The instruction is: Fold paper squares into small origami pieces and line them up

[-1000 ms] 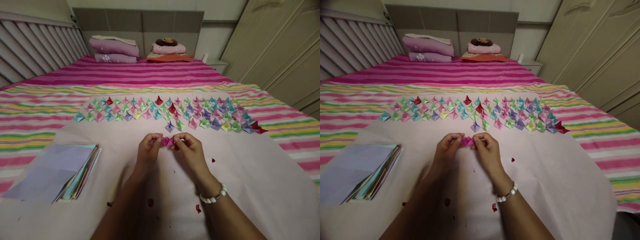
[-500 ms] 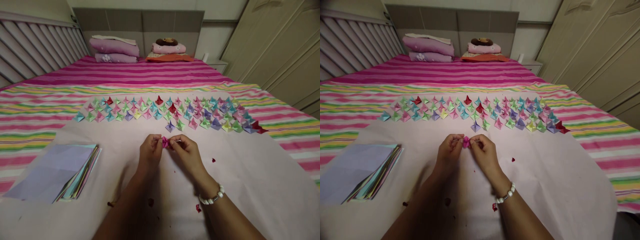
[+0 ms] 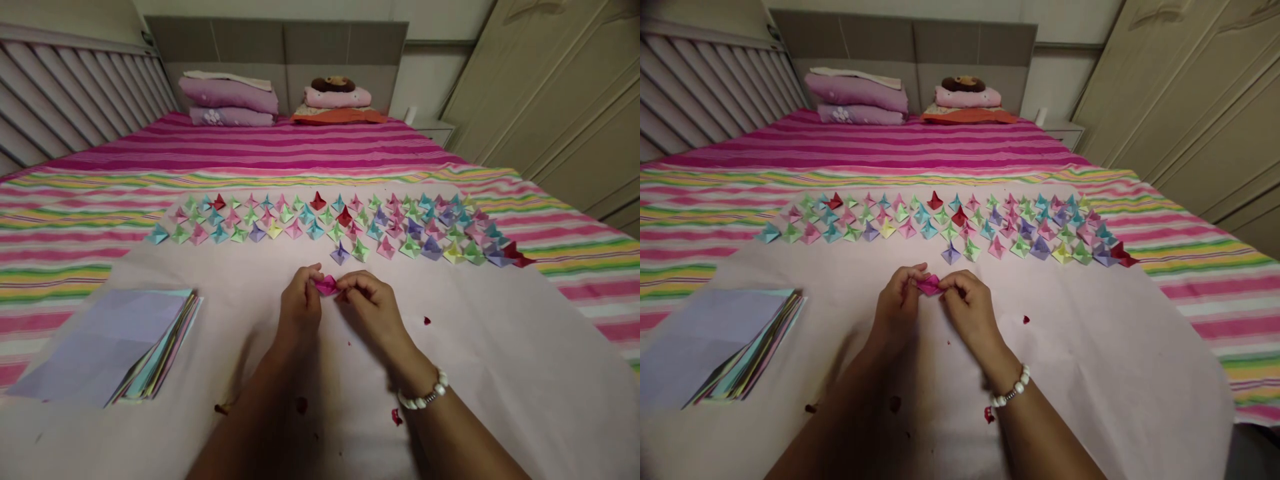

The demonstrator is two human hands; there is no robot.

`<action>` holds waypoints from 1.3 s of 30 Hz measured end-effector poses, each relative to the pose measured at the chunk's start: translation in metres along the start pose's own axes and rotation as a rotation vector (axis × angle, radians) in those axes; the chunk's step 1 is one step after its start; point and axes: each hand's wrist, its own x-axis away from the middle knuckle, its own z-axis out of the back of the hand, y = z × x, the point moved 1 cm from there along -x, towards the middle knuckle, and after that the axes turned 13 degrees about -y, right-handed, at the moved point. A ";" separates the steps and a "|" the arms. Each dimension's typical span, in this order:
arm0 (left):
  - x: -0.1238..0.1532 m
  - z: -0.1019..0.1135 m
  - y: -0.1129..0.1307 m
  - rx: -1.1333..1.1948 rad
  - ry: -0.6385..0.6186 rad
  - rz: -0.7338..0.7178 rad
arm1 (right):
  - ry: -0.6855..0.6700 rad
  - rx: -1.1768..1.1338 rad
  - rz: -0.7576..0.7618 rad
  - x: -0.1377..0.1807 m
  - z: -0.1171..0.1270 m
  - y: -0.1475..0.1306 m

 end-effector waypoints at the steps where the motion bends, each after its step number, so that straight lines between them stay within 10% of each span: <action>1: 0.000 0.000 -0.001 -0.030 -0.006 -0.011 | 0.003 0.029 0.010 0.000 0.000 0.000; 39: -0.005 -0.002 -0.015 -0.374 -0.065 -0.165 | -0.120 0.538 -0.012 0.005 -0.004 -0.005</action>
